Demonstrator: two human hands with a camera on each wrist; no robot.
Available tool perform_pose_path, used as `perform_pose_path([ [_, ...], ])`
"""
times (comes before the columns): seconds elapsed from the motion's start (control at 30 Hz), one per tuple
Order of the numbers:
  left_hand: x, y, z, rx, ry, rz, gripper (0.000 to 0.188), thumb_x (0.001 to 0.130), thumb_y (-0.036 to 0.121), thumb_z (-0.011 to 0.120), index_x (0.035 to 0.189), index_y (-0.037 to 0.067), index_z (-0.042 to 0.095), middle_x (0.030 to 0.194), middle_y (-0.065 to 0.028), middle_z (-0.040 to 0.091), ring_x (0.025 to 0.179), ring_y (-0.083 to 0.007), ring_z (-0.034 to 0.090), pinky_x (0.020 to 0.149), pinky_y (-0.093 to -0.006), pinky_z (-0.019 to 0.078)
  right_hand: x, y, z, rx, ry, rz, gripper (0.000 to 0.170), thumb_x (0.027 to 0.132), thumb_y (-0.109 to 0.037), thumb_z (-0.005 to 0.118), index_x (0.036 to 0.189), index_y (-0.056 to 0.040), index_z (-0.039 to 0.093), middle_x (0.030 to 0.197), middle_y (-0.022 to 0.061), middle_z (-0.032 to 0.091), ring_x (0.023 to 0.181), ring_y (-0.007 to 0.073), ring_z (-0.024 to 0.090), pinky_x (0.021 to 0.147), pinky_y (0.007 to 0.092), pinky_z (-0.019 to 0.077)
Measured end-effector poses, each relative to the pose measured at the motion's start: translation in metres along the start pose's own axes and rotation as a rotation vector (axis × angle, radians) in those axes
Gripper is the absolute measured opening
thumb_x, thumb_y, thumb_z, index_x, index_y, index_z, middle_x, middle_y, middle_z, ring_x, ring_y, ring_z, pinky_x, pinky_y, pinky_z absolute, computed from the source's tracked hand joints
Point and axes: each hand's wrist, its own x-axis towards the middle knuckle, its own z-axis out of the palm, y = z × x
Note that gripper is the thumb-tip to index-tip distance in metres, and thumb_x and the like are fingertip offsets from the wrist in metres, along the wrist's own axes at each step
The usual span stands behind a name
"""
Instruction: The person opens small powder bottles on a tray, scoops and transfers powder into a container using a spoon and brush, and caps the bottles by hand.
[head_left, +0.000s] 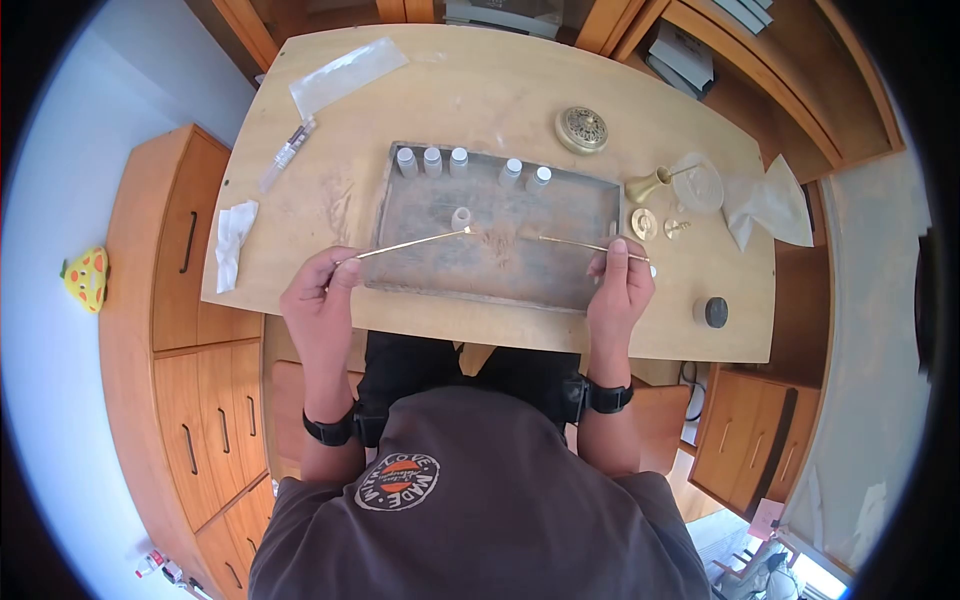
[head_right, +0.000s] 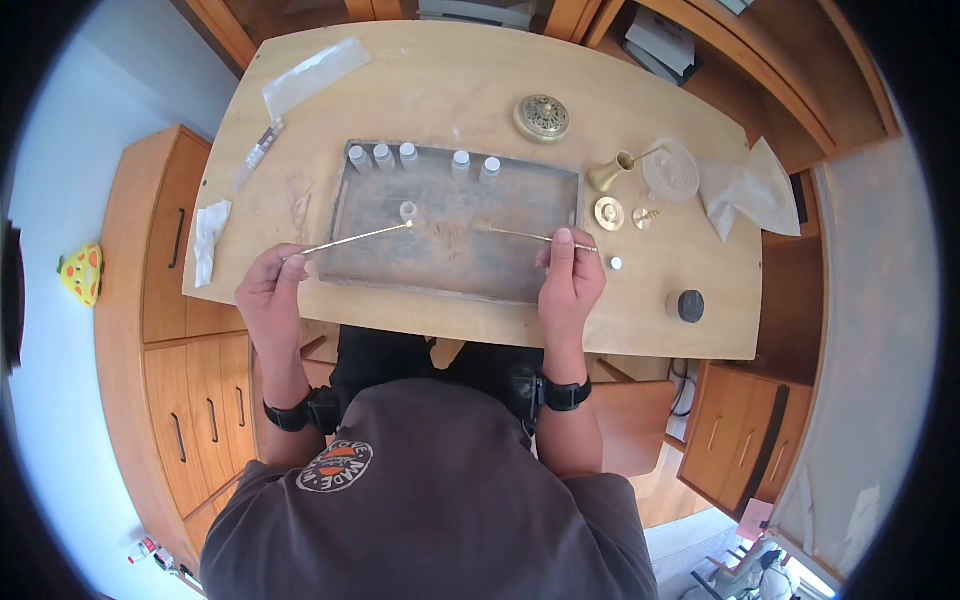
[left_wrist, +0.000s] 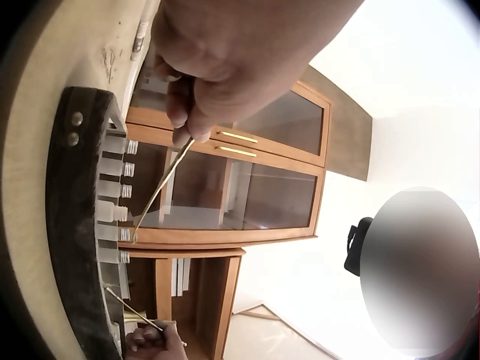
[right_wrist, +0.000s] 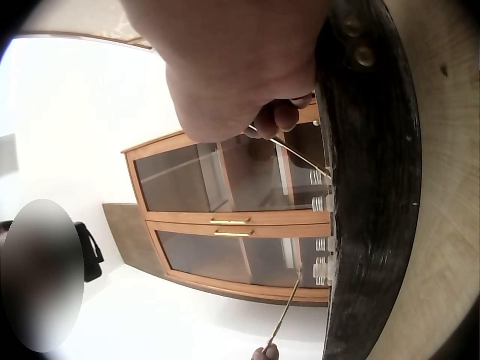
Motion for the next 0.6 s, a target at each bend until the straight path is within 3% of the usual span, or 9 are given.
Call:
perform_pose_path([
  [0.37, 0.012, -0.007, -0.005, -0.039, 0.034, 0.014, 0.013, 0.092, 0.005, 0.064, 0.102, -0.004, 0.066, 0.087, -0.0041, 0.067, 0.074, -0.0066, 0.053, 0.069, -0.0197, 0.0428, -0.001, 0.000, -0.003, -0.003, -0.017, 0.018, 0.022, 0.101, -0.017, 0.053, 0.094, 0.0017, 0.061, 0.072, 0.0014, 0.055, 0.065, 0.0076, 0.050, 0.060, 0.0225, 0.0422],
  [0.6, 0.013, -0.006, -0.003, -0.013, 0.016, -0.001, 0.014, 0.092, 0.006, 0.063, 0.102, -0.004, 0.066, 0.087, -0.0045, 0.068, 0.074, -0.0066, 0.053, 0.070, -0.0201, 0.0430, -0.001, -0.001, 0.000, 0.001, 0.009, -0.003, 0.023, 0.101, -0.016, 0.050, 0.092, 0.0006, 0.062, 0.068, 0.0018, 0.055, 0.062, 0.0083, 0.049, 0.058, 0.0224, 0.0379],
])
